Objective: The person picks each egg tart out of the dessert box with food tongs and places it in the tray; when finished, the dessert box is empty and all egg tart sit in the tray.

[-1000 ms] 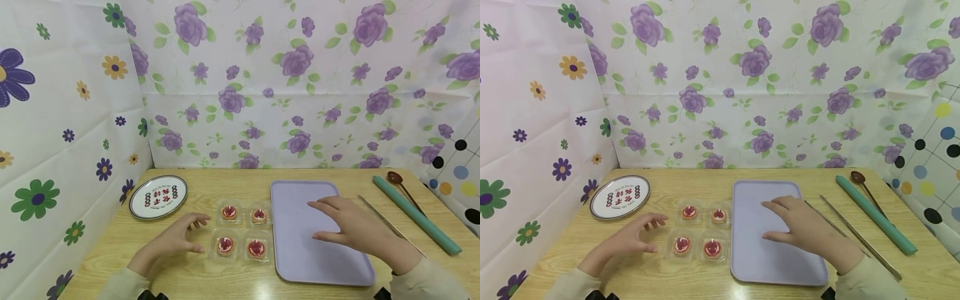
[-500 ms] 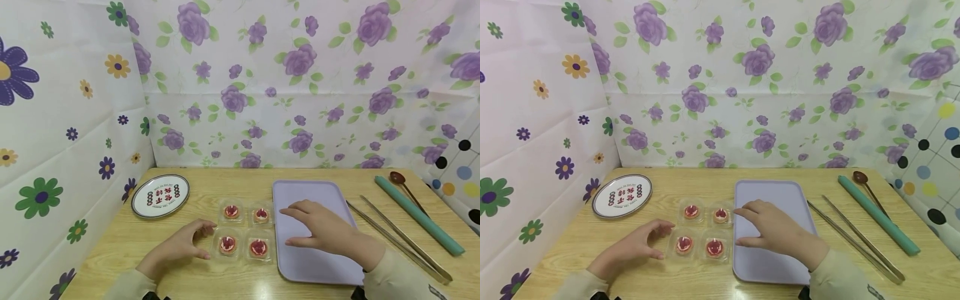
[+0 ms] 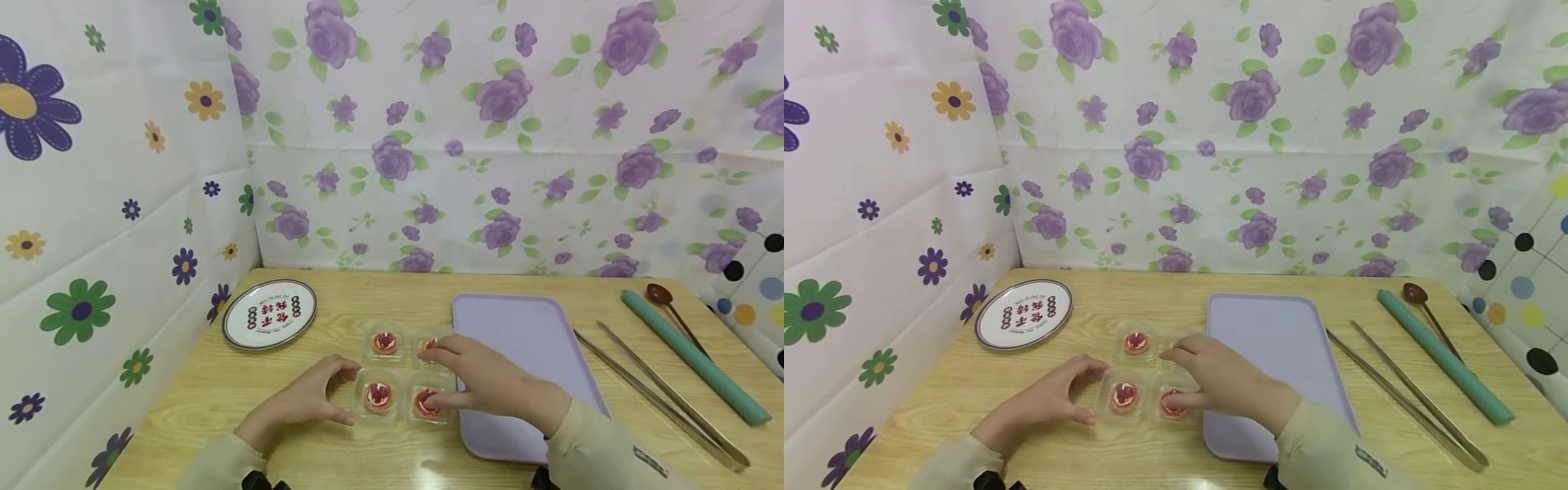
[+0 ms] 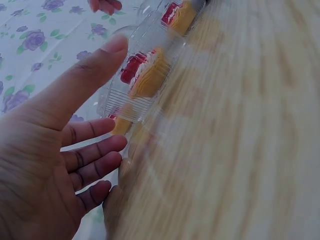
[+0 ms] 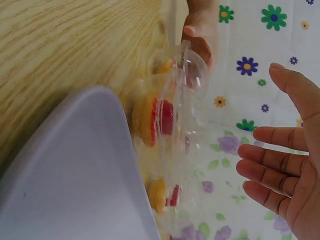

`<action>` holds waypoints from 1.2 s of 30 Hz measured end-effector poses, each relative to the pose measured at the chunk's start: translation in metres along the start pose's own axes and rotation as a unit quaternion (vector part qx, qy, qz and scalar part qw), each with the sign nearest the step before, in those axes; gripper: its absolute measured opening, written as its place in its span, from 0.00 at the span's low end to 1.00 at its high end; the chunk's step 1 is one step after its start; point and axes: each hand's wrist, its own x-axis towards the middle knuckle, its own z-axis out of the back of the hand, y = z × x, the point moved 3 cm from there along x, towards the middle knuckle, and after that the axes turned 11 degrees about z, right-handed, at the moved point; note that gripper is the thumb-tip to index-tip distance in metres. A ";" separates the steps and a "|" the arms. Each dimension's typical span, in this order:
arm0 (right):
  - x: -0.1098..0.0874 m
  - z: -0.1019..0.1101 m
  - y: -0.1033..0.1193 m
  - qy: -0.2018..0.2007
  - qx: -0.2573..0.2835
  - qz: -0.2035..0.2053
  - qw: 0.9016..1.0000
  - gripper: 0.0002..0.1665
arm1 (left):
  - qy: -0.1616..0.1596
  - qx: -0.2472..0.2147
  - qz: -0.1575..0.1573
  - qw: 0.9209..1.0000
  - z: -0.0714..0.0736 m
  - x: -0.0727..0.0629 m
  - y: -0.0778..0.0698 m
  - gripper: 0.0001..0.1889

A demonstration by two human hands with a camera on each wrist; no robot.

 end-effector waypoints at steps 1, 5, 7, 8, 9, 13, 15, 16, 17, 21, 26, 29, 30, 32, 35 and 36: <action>0.004 -0.002 0.001 0.004 0.002 0.001 1.000 0.38 | -0.001 0.005 -0.001 1.000 0.000 0.000 0.000 0.42; 0.017 -0.011 0.003 0.014 0.008 0.006 1.000 0.36 | -0.003 0.017 -0.002 1.000 -0.001 0.001 0.000 0.42; 0.022 -0.015 0.004 0.018 0.012 0.005 1.000 0.35 | -0.005 0.021 0.000 1.000 -0.001 0.001 0.000 0.42; 0.025 -0.017 0.005 0.021 0.014 0.002 1.000 0.35 | -0.005 0.021 0.000 1.000 -0.001 0.001 0.000 0.42; 0.028 -0.018 0.005 0.025 0.017 -0.001 1.000 0.36 | -0.005 0.022 0.001 1.000 -0.001 0.001 -0.001 0.42; 0.039 -0.025 0.007 0.042 0.029 -0.019 0.999 0.37 | -0.008 0.026 0.002 1.000 0.000 0.001 0.000 0.42; 0.044 -0.027 0.009 0.046 0.035 -0.026 0.998 0.37 | -0.010 0.027 0.000 1.000 0.000 0.001 0.000 0.42; 0.046 -0.028 0.010 0.046 0.039 -0.029 0.998 0.37 | -0.011 0.026 0.001 1.000 0.000 0.001 0.000 0.43; 0.048 -0.029 0.011 0.047 0.044 -0.032 0.997 0.37 | -0.012 0.026 0.001 1.000 0.000 0.001 0.000 0.43; 0.055 -0.034 0.013 0.057 0.050 -0.045 0.996 0.38 | -0.018 0.027 -0.002 0.999 -0.002 0.002 0.000 0.44; 0.063 -0.041 0.017 0.079 0.029 -0.050 0.995 0.41 | -0.027 0.042 0.006 0.999 -0.005 0.001 0.001 0.44; 0.066 -0.045 0.019 0.087 0.016 -0.052 0.995 0.43 | -0.031 0.054 0.005 0.998 -0.006 0.002 0.001 0.44; 0.067 -0.046 0.019 0.089 0.010 -0.054 0.995 0.43 | -0.031 0.057 0.005 0.998 -0.006 0.002 0.001 0.44; 0.069 -0.048 0.020 0.093 0.000 -0.056 0.994 0.44 | -0.029 0.059 0.007 0.998 -0.006 0.002 0.000 0.44; 0.071 -0.051 0.021 0.100 -0.015 -0.054 0.993 0.44 | -0.029 0.064 0.009 0.997 -0.007 0.002 0.000 0.45; 0.072 -0.052 0.021 0.102 -0.018 -0.054 0.993 0.44 | -0.029 0.066 0.009 0.997 -0.007 0.002 0.001 0.45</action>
